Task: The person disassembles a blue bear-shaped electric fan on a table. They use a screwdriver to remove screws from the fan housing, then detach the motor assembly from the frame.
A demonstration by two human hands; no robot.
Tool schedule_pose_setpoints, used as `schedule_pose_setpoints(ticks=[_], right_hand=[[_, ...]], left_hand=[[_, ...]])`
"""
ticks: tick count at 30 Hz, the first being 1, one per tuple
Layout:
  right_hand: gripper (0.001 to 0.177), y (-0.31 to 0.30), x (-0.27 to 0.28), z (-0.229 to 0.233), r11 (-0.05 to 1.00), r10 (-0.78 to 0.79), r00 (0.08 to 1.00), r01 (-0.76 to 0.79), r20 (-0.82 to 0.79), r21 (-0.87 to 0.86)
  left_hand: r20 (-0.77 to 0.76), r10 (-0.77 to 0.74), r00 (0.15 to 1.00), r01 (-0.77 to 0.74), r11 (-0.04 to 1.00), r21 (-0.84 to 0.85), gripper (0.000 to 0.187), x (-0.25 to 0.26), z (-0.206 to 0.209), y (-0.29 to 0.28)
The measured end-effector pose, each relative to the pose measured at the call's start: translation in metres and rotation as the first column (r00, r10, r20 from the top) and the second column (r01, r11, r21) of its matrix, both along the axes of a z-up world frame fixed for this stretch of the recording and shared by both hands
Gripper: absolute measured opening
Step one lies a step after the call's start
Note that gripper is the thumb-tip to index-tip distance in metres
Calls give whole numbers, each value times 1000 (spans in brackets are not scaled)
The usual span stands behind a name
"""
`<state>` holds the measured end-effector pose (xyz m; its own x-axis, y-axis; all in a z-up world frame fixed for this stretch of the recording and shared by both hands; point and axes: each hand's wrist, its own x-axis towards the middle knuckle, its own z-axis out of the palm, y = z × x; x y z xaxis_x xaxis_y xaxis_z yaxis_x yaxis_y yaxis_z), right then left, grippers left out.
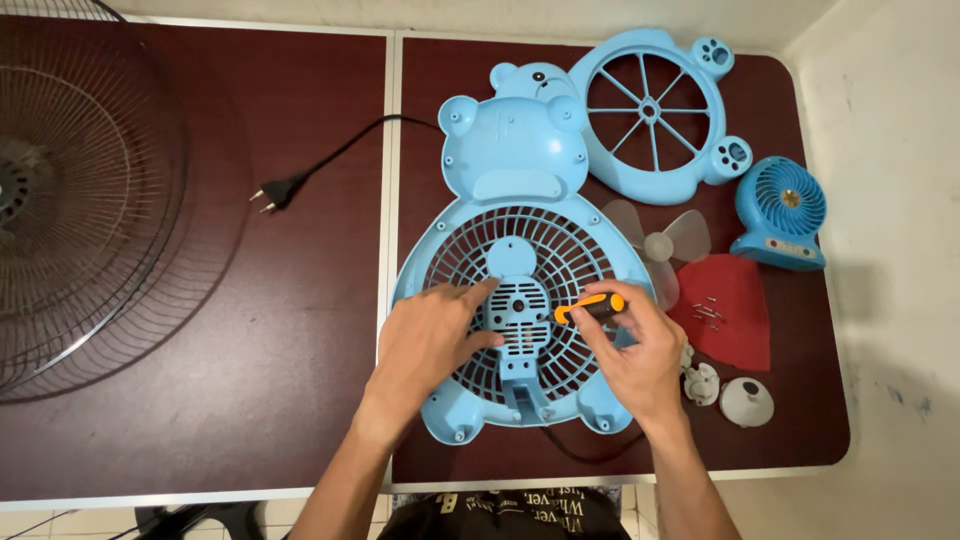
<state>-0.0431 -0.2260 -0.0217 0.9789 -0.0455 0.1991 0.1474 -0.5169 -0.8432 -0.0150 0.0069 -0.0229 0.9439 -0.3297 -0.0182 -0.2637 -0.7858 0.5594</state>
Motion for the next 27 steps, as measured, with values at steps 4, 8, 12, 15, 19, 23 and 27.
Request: schedule_pose_setpoints(ticks=[4,8,12,15,19,23,27], right_hand=[[26,4,-3,4,999,35,998,-34,48,-19],[27,8,-8,7,999,46,998,-46,53,-4],[27,11,-14,9,999,33,999,-33,28,-5],[26,13,-16,5,998,45,996,-42,77,-47],[25,9,-15,-1,1000,-2,999,4,49,-26],[26,-1,-12,-12,989,-14,1000,13,3,150],[26,-12,-12,-25,930,-43,999,37,7,365]], left_hand=[[-24,-9,1000,10,1000,12,68,-2,-2,5],[-68,7,998,-4,999,41,70,-9,-2,7],[-52,29,998,-28,999,21,67,-18,-3,10],[-16,20,1000,-20,1000,-3,66,-20,-7,12],[118,-16,993,25,997,-78,57,-24,-10,11],[168,100,981,-45,951,-305,27,-23,-10,13],[237,239,942,-35,769,-638,17,-26,-11,22]])
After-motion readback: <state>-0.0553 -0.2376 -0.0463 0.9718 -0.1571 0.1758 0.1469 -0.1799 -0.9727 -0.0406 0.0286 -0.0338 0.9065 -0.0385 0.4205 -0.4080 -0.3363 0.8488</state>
